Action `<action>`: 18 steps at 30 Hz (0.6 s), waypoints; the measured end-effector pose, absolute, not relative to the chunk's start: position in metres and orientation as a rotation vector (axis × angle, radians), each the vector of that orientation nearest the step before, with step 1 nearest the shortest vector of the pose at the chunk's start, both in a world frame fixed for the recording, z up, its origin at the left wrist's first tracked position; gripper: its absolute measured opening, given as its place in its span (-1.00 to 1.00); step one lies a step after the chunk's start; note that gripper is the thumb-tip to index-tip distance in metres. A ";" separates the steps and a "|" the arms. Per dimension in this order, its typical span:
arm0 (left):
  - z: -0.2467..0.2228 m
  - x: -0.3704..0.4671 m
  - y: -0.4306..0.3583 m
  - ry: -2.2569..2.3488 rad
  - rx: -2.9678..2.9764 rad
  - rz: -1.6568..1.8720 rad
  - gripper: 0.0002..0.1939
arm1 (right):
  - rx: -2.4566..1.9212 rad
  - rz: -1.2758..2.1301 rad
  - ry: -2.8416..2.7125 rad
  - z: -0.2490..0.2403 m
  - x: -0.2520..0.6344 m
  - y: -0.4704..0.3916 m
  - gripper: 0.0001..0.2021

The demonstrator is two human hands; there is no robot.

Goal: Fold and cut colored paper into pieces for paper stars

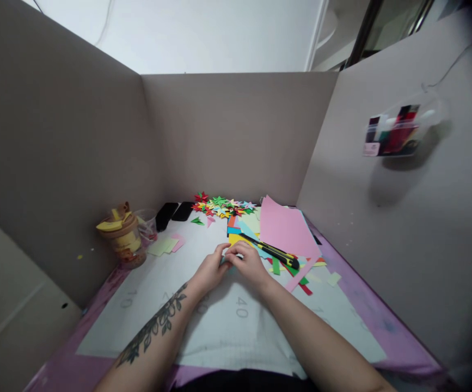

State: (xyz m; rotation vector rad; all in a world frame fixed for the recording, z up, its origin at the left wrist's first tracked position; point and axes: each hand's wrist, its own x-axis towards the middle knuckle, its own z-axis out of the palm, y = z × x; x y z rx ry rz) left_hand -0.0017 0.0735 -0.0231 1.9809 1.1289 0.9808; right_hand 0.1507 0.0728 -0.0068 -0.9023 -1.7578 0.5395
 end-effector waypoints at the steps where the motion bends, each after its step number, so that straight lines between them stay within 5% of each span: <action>1: -0.023 -0.002 0.075 1.129 1.931 1.004 -0.53 | -0.909 0.557 -1.719 -0.006 0.152 0.073 -0.90; 7: -0.020 -0.002 0.084 1.065 1.474 1.269 -0.79 | -0.950 0.630 -1.509 -0.010 0.158 0.080 -0.89; 18: -0.018 0.000 0.086 1.040 1.273 1.454 -0.71 | -0.999 0.436 -1.521 -0.009 0.158 0.077 -0.87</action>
